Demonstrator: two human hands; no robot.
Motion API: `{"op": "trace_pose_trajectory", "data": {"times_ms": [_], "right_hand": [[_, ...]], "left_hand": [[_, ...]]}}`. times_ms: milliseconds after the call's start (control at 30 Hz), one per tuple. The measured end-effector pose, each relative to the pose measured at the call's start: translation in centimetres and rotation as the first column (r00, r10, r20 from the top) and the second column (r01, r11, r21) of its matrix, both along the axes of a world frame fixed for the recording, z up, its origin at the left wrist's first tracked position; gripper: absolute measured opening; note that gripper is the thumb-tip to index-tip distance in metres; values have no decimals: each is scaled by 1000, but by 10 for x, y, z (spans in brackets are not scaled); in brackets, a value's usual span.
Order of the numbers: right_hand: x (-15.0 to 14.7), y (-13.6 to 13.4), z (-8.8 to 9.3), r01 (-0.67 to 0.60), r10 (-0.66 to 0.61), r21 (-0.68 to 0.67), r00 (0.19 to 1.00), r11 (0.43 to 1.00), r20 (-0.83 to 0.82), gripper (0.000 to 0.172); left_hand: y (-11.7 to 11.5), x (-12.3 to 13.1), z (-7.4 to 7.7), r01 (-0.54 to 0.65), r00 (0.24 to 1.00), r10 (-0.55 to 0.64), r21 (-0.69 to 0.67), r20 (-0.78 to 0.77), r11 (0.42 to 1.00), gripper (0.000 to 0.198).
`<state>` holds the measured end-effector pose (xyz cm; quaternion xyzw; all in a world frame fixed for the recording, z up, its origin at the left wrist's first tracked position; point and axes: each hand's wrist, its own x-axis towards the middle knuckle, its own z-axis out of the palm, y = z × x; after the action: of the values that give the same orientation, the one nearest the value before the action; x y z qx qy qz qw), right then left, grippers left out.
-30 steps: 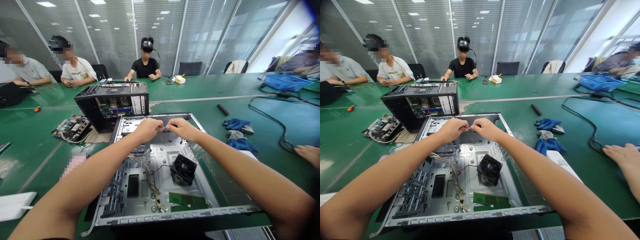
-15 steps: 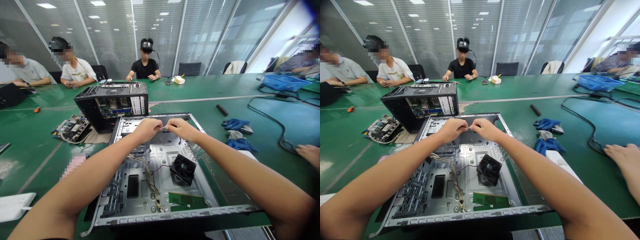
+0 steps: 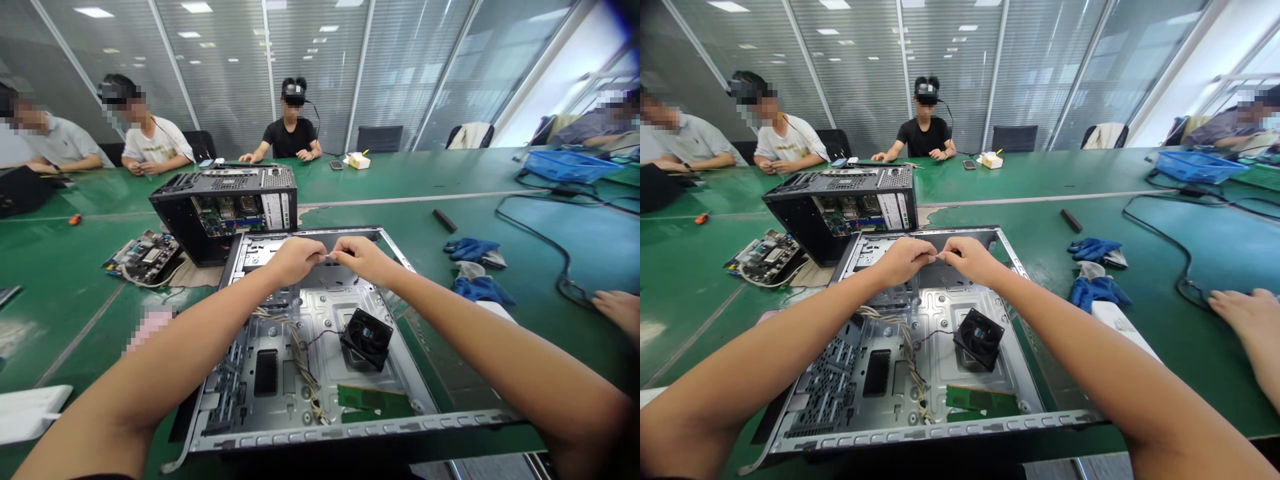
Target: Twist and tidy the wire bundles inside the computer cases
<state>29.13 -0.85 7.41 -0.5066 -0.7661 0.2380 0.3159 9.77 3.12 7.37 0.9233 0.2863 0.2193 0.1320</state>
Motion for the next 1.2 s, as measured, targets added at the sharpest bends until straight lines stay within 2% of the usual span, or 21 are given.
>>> {"op": "trace_pose_trajectory", "data": {"times_ms": [200, 333, 567, 667, 833, 1200], "right_hand": [[-1, 0, -2, -23, 22, 78, 1000, 997, 11, 19], [-1, -1, -1, -27, 27, 79, 1000, 997, 5, 21], [0, -1, 3, -26, 27, 17, 998, 1000, -50, 28], [0, -1, 5, -9, 9, -3, 999, 1000, -43, 26], [2, 0, 3, 13, -13, 28, 1000, 1000, 1, 22], [2, 1, 2, -17, 17, 113, 1000, 993, 1, 16]], "left_hand": [[-3, -1, 3, 23, 1000, -22, -23, 4, 999, 21], [-2, -2, 2, 45, 998, -42, -82, 44, 996, 20], [0, -1, 1, -29, 990, 52, -180, 128, 983, 15], [0, -2, 2, -51, 986, 83, -211, 145, 976, 10], [0, -2, 4, -75, 985, 101, -181, 139, 981, 4], [-3, 2, 5, -119, 981, 134, -110, 138, 987, 12]]}}
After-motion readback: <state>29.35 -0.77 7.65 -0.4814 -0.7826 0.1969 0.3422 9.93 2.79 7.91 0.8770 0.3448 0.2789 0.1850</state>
